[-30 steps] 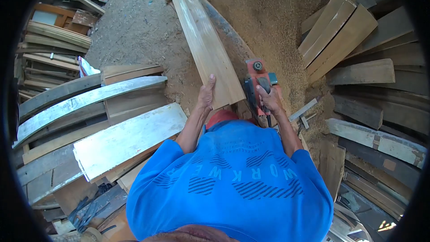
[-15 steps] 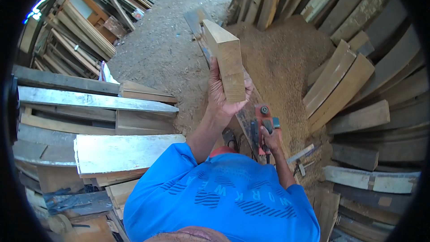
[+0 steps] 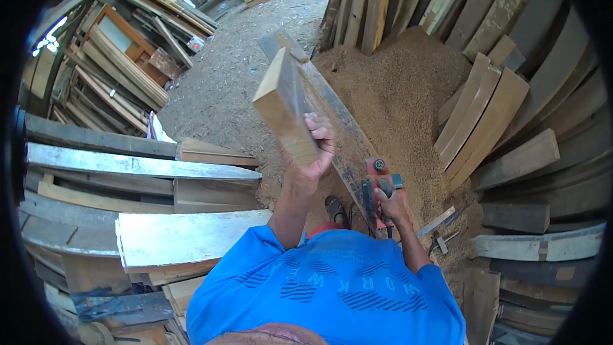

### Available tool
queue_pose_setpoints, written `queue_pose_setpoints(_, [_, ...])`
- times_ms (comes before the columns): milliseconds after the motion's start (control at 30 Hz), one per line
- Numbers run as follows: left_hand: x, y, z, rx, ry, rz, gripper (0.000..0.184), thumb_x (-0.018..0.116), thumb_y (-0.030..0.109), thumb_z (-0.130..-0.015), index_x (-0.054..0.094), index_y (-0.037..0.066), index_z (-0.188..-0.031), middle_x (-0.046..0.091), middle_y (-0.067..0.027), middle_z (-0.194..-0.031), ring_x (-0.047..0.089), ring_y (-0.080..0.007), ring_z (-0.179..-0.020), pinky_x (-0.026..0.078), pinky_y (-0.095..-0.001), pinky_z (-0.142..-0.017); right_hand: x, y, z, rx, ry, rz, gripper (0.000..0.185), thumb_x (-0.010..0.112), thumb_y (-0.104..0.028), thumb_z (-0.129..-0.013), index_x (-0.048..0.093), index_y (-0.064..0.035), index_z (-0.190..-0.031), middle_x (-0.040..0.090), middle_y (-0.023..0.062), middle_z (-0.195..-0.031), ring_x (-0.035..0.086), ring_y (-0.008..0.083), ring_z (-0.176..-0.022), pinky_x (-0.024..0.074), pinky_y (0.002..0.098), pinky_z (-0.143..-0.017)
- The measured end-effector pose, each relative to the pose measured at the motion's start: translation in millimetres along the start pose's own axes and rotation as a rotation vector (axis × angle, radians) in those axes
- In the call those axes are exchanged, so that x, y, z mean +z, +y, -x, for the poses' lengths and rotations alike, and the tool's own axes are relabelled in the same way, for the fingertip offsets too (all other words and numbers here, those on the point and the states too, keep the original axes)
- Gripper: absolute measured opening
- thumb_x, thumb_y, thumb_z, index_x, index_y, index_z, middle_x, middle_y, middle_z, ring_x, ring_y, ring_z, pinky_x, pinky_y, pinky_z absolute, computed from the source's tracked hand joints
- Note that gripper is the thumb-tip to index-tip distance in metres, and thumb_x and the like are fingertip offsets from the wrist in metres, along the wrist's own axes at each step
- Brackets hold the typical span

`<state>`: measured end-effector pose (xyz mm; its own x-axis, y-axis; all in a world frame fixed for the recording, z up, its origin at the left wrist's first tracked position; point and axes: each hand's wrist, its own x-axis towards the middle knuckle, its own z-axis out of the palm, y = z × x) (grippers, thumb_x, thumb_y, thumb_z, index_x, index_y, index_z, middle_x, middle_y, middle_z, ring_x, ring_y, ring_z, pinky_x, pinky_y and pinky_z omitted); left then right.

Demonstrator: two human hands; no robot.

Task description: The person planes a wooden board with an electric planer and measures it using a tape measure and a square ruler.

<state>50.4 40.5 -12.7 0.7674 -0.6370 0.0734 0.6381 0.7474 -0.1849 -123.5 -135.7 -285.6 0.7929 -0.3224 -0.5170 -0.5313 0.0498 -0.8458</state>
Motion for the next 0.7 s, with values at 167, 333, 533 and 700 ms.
queue_pose_setpoints(167, [-1.7,10.7,3.9,-0.015,0.008,0.068,0.014,0.071,0.005,-0.087,0.058,0.0,-0.092,0.064,-0.0075,-0.083,0.066,-0.0182,-0.077,0.054,-0.0312,-0.069,3.0,-5.3,4.4,-0.049,0.029,0.001,0.048,0.068,-0.049,-0.096,0.061,-0.0021,-0.086,0.06,0.0028,-0.065,0.059,0.012,-0.054,0.0463,0.0319,-0.048])
queue_pose_setpoints(333, [-6.2,12.2,7.1,-0.032,0.02,0.066,0.014,0.07,0.004,-0.089,0.057,0.0,-0.092,0.065,-0.0067,-0.083,0.068,-0.0179,-0.077,0.054,-0.0302,-0.068,0.6,-3.1,1.7,-0.015,0.015,0.002,0.047,0.07,-0.047,-0.095,0.061,-0.0022,-0.086,0.059,0.0016,-0.065,0.058,0.0105,-0.054,0.046,0.0307,-0.047])
queue_pose_setpoints(533, [-9.9,10.1,11.4,-0.046,0.03,0.056,0.014,0.07,0.005,-0.09,0.057,0.0,-0.093,0.065,-0.0065,-0.082,0.068,-0.0175,-0.077,0.053,-0.0299,-0.067,0.4,-1.2,-0.7,0.003,0.012,0.017,0.039,0.07,-0.043,-0.097,0.061,-0.0065,-0.085,0.059,-0.0016,-0.065,0.057,0.0082,-0.052,0.0462,0.0276,-0.047])
queue_pose_setpoints(700, [-14.0,13.2,10.8,-0.071,0.005,0.108,0.012,0.068,0.005,-0.091,0.057,0.0,-0.095,0.064,-0.0063,-0.084,0.066,-0.0172,-0.077,0.052,-0.0303,-0.068,0.3,-10.6,4.1,-0.148,0.242,0.539,0.051,0.073,-0.044,-0.092,0.06,0.0004,-0.115,0.067,0.0155,-0.096,0.067,0.0277,-0.086,0.0553,0.0419,-0.079])
